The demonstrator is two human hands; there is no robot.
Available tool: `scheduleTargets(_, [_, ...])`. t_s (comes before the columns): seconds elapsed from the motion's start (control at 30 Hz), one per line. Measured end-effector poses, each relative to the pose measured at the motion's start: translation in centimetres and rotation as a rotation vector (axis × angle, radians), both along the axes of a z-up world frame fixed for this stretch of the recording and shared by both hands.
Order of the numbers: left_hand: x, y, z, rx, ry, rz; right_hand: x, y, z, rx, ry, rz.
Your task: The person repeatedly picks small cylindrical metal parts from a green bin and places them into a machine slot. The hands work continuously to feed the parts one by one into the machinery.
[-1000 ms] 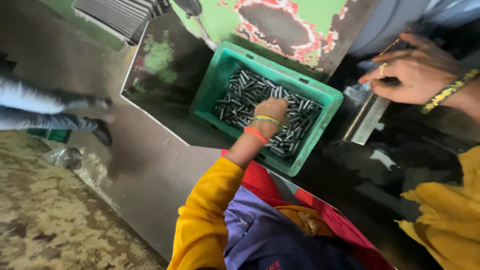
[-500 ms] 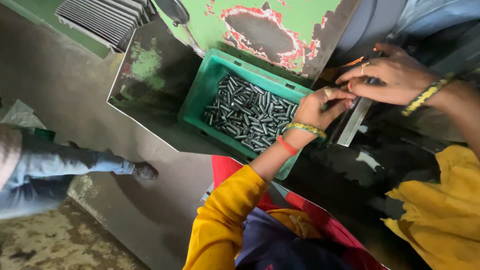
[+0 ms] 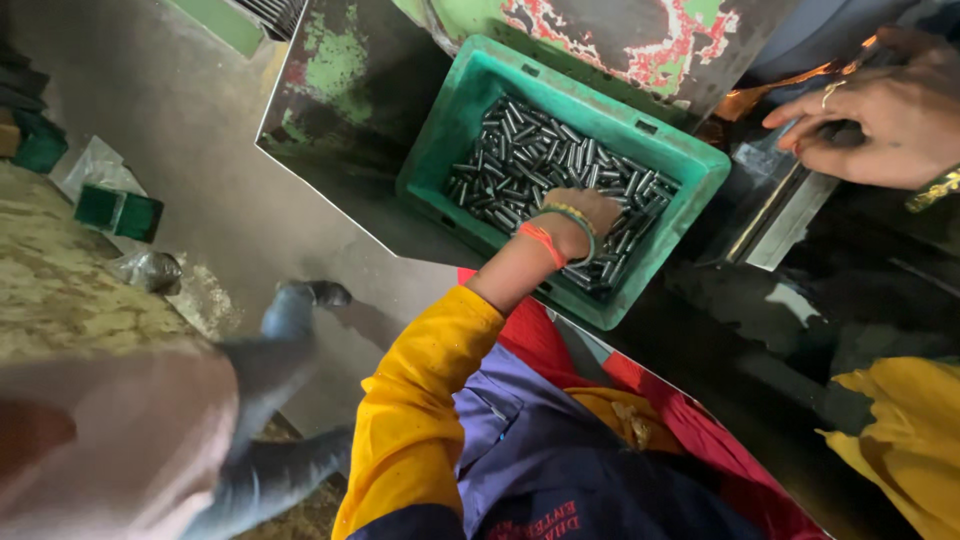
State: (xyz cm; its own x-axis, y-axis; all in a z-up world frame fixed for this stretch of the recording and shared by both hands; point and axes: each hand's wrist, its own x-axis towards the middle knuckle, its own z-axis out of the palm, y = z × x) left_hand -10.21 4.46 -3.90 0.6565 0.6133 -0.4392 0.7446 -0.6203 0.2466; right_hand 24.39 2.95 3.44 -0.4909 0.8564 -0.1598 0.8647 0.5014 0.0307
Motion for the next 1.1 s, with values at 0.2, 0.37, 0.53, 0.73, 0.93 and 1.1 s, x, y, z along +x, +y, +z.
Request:
scheduleTargets(0.2, [-2.7, -1.0, -3.4, 0.030, -0.032, -0.137, 0.6, 0.2, -0.7, 0.084, -0.177, 0.014])
scheduleTargets(0.37, [-3.9, -1.2, -3.7, 0.027, -0.100, -0.033, 0.4, 0.1, -0.5, 0.056, -0.124, -0.042])
scheduleTargets(0.53, [-3.5, -1.4, -4.0, 0.070, -0.136, 0.011, -0.2, -0.4, 0.1, 0.098, -0.111, -0.071])
scheduleTargets(0.73, [-3.5, 0.4, -0.3, -0.131, -0.417, 0.066, -1.1, -1.3, 1.8, 0.138, 0.006, -0.088])
scheduleTargets(0.93, [0.4, 2.1, 4.4, -0.715, -0.880, 0.458, -2.2, -1.4, 3.5, 0.103, 0.130, -0.097])
scheduleTargets(1.1, [7.8, 1.0, 4.8, -0.674, -1.302, 0.384, -3.0, -1.6, 4.7, 0.079, 0.112, -0.127])
